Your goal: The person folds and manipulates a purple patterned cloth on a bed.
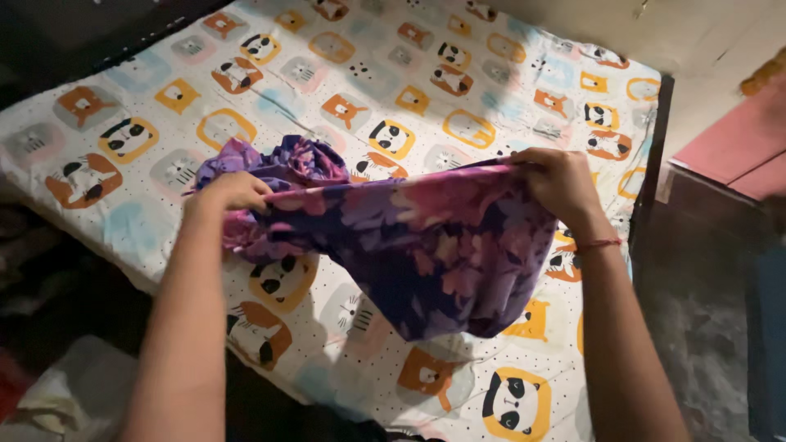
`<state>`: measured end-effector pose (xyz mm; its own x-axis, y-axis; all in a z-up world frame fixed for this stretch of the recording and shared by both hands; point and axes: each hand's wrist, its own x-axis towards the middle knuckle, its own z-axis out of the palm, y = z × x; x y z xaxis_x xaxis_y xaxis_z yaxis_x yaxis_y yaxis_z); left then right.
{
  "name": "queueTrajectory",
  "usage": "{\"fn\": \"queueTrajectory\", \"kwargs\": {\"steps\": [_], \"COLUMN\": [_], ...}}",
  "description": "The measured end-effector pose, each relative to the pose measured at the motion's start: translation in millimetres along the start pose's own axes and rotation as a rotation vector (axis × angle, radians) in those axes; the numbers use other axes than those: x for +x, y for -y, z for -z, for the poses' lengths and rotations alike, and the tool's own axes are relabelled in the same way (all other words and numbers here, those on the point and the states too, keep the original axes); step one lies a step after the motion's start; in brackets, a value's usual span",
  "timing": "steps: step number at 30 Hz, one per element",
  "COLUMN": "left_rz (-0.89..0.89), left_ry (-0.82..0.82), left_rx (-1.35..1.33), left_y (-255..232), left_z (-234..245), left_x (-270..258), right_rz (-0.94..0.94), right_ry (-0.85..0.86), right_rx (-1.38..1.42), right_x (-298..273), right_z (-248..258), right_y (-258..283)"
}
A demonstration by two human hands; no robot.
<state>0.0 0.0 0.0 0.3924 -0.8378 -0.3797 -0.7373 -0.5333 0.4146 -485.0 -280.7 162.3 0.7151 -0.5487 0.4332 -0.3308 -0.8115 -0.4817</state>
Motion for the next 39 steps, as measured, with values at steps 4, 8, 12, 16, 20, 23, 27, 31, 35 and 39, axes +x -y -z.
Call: {"fn": "queueTrajectory", "kwargs": {"steps": [4,8,12,16,20,23,27,31,35,39], "left_rz": [0.294,0.41,0.167,0.12,0.081,-0.3,-0.589,-0.618,-0.525,-0.471], "left_ry": [-0.145,-0.176,-0.074,-0.001,-0.107,-0.539,-0.59,-0.674,-0.569,-0.607], "left_rx": [0.341,0.289,0.391,0.401,0.458,0.371,0.34,0.25,0.134,0.154], "left_y": [0.9,0.0,-15.5,-38.6,-50.9,-57.8,-100.4,-122.4,-121.7,-107.6], "left_z": [-86.7,-153.3,-196.0,-227.4,-216.8,-195.9,-201.8,-217.3,-209.0,-180.5], "left_x": [29.2,36.5,65.2,83.0,92.7,87.0,76.1,80.2,92.0,99.8], "right_rz": [0.037,-0.038,-0.029,-0.003,-0.02,-0.218,-0.199,-0.185,-0.207,-0.243], "right_ry": [-0.01,0.016,0.039,0.041,-0.018,-0.04,-0.053,-0.05,-0.058,-0.063], "right_rx": [-0.021,-0.025,-0.043,-0.057,-0.057,-0.064,-0.134,-0.148,-0.173,-0.2], "right_x": [3.8,5.7,16.7,22.4,19.9,14.4,16.7,20.2,20.9,15.0], "right_z": [-14.7,0.2,13.4,20.0,21.6,23.6,19.3,16.1,14.9,14.5], "right_y": [10.1,19.7,38.7,52.5,58.1,57.4,59.0,63.9,63.1,55.3]}}
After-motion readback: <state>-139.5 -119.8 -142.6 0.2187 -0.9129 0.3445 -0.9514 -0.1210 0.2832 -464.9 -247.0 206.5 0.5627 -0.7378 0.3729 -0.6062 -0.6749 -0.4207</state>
